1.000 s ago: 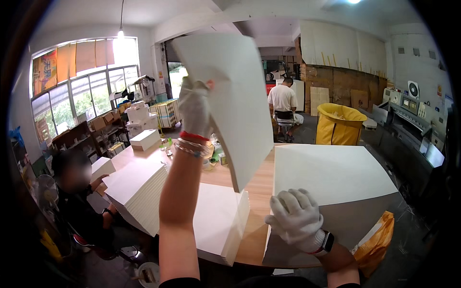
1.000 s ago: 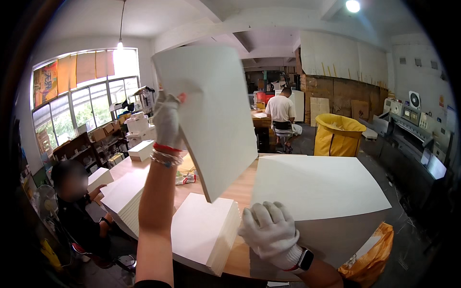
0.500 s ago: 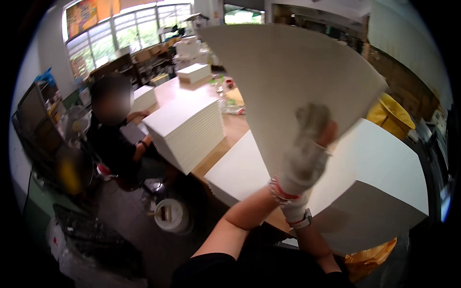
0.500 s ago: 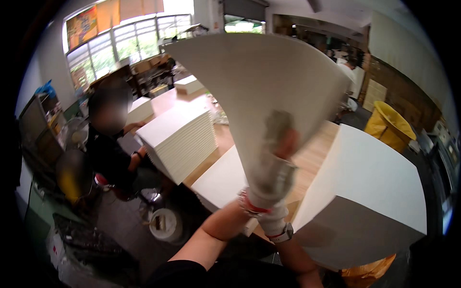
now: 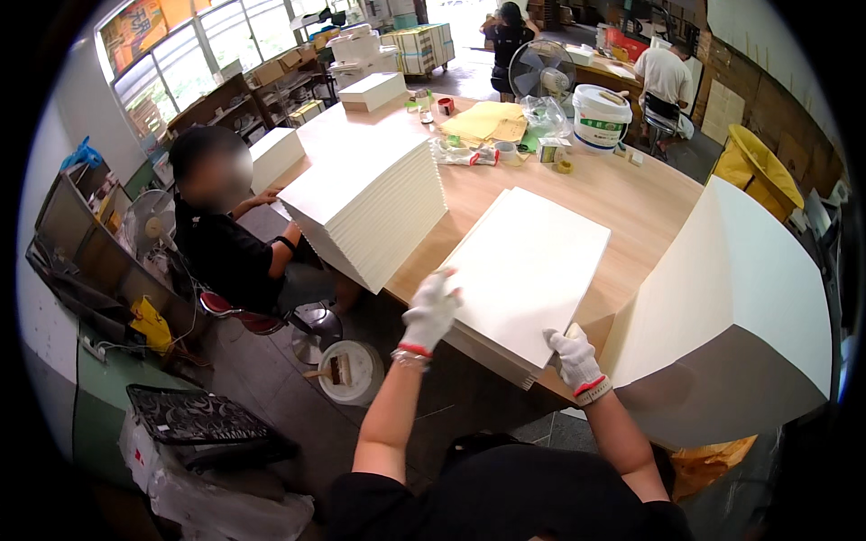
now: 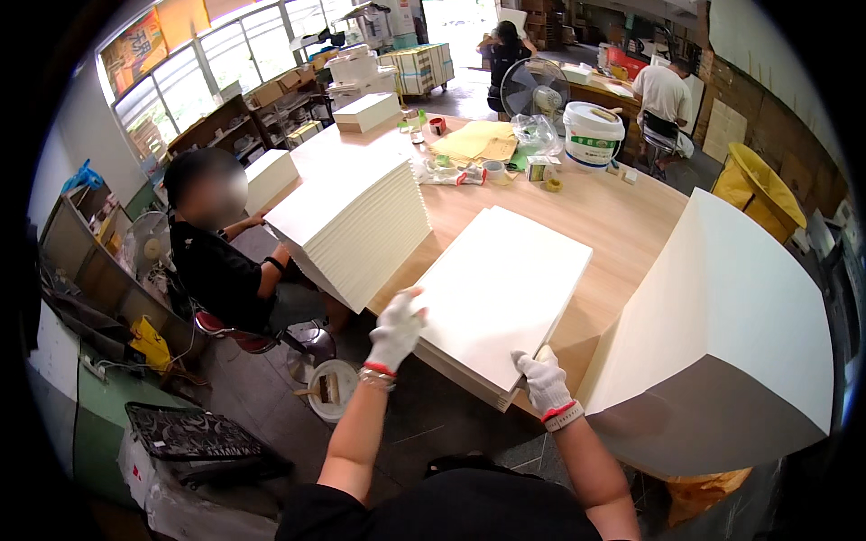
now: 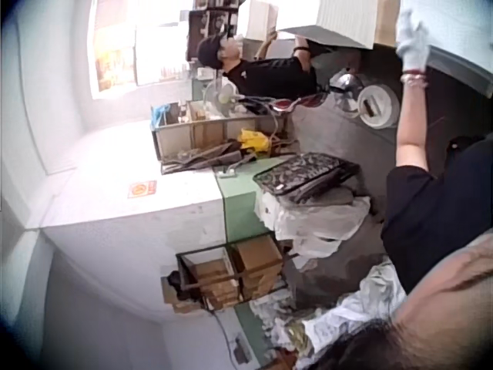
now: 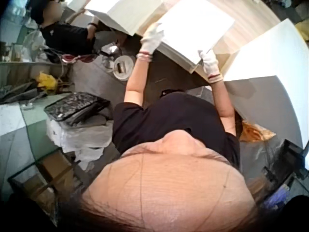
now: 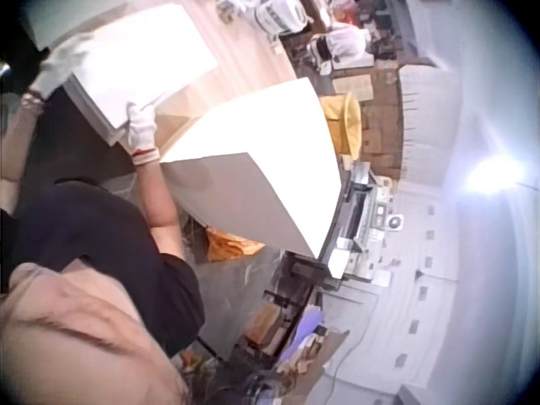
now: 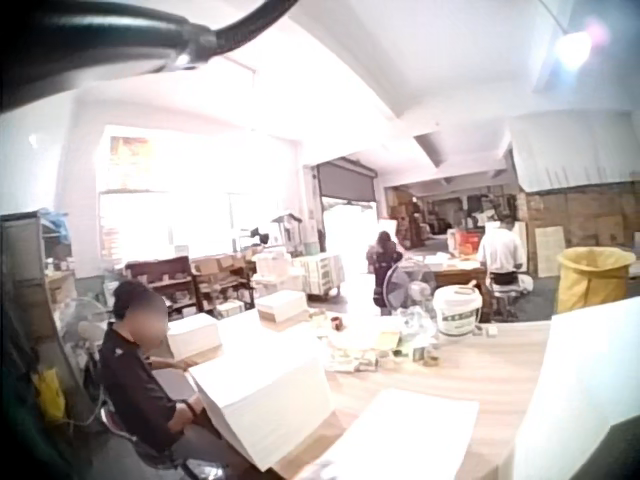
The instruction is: The person folds white paperboard sheets into box shapes by hand. They repeatedly pick up a sheet, fold the edges to form a rectangular prism, and place the finished box onto a stack on the table.
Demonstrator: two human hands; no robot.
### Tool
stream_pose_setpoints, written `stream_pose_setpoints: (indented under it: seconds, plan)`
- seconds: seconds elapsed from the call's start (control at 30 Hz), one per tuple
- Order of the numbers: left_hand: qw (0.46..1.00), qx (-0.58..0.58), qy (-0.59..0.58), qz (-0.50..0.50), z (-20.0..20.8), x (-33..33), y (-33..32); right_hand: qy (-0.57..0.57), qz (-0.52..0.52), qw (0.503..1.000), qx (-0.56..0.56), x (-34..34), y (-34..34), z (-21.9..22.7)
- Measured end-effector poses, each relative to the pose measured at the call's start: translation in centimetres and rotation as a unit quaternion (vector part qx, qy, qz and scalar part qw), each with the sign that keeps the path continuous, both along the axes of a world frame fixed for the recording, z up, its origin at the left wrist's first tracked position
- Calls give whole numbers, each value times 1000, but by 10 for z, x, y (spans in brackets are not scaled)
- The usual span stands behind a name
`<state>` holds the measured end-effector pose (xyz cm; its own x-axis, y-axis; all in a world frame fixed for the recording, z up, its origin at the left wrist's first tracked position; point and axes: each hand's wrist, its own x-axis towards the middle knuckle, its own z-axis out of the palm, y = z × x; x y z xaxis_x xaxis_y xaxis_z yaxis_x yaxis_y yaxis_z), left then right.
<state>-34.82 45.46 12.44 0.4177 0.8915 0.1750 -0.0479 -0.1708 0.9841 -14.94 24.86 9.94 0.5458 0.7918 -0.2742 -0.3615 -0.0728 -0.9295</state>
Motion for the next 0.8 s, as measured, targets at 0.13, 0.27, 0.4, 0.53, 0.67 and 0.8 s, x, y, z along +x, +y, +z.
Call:
stream_pose_setpoints:
  seconds: [0.13,0.27,0.4,0.53,0.67,0.8]
  plan:
    - [945,234,225,40,-27,-62,18,-76,-25,995,62,-24,-12,37]
    - [952,263,151,-27,-46,-72,33,-290,71,953,-50,-29,-50,28]
    - [993,72,60,-76,-54,-68,43,-532,79,840,-65,-44,-57,46]
    - [991,87,78,-66,-65,-70,54,-582,54,810,-47,-39,-50,33]
    - [984,164,69,-33,-65,-69,55,-606,43,794,-18,-37,-46,32]
    - [987,147,58,-37,-68,-71,57,-625,47,779,-21,-42,-46,37]
